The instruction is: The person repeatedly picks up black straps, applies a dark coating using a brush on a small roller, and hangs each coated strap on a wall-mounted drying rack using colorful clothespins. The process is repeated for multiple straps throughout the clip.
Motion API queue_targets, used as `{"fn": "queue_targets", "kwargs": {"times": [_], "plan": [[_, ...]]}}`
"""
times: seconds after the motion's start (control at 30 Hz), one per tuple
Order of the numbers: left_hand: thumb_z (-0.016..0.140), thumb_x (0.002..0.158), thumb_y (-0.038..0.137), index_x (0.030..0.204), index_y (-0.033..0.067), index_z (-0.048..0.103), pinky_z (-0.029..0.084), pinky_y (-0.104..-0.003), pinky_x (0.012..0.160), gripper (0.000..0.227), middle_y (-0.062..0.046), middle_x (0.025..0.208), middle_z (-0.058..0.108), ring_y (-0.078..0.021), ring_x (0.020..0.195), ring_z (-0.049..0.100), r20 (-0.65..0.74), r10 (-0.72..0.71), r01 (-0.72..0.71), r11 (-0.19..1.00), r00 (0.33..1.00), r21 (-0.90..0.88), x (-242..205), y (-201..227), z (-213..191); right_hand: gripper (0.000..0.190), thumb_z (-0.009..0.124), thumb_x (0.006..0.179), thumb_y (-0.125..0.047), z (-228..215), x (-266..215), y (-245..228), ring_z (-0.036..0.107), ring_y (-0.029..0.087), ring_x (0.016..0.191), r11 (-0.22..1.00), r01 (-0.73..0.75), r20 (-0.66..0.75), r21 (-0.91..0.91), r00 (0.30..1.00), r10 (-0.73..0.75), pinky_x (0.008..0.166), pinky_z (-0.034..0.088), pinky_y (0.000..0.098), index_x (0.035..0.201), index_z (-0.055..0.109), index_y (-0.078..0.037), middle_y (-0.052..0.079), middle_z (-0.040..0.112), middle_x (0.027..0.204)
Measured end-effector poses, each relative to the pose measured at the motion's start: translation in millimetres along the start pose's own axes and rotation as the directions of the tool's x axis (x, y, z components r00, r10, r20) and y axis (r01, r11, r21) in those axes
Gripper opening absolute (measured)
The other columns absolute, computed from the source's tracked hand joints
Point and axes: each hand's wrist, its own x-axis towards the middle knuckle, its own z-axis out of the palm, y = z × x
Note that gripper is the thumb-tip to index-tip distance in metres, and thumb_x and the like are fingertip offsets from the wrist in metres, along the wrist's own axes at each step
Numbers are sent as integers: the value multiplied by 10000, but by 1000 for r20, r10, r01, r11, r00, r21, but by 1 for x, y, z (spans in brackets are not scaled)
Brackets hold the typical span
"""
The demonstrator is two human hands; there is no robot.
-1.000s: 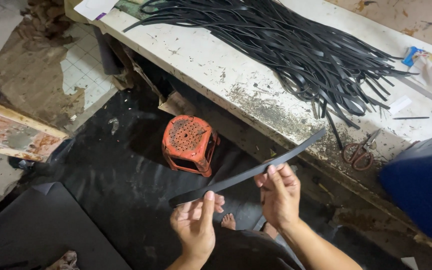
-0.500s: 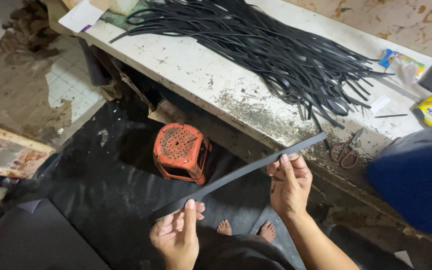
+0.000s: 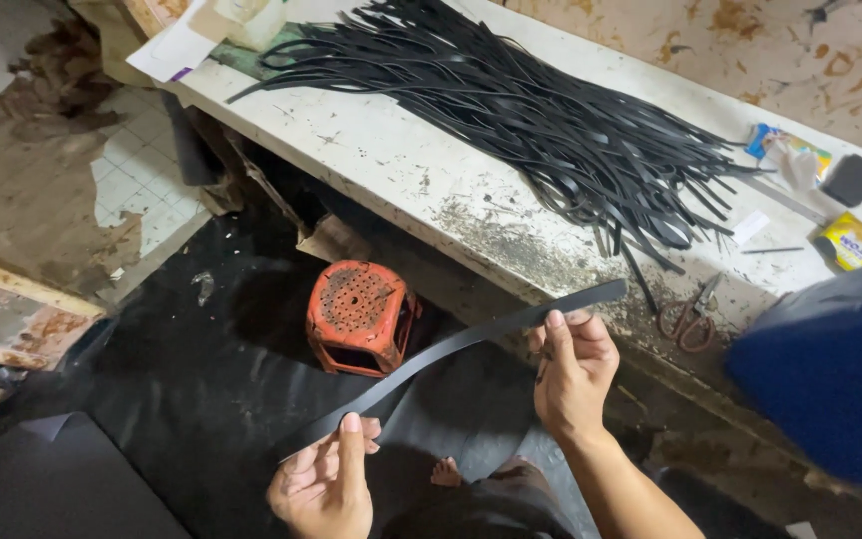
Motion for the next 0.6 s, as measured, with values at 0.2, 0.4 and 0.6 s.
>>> {"fn": "queue_targets", "kwargs": {"times": [0.2,0.4,0.6], "plan": [[771,835,25,675,-55,629,619,-273,491,228,-241,685,732,-214,518,728,-106,-43,46,999,993,25,11,7,-1,164,660,985,-5,19,-1,4,557,142,592,967,158,131,-198,982,-134,583,457,265,888,551,-78,59,542,681],[750,865,51,830,-36,715,628,-276,509,100,-199,717,767,-214,578,762,-80,-42,46,997,996,54,34,6,-8,215,674,985,-34,48,12,10,619,143,588,858,337,322,-386,921,-217,609,530,262,806,556,-27,106,623,656],[762,852,80,812,-44,717,674,-268,520,137,-173,716,784,-177,600,786,-92,63,-46,983,994,178,70,15,5,164,689,963,24,82,38,43,633,125,618,876,368,393,-312,889,-234,631,539,239,856,575,-24,90,627,676]]}}
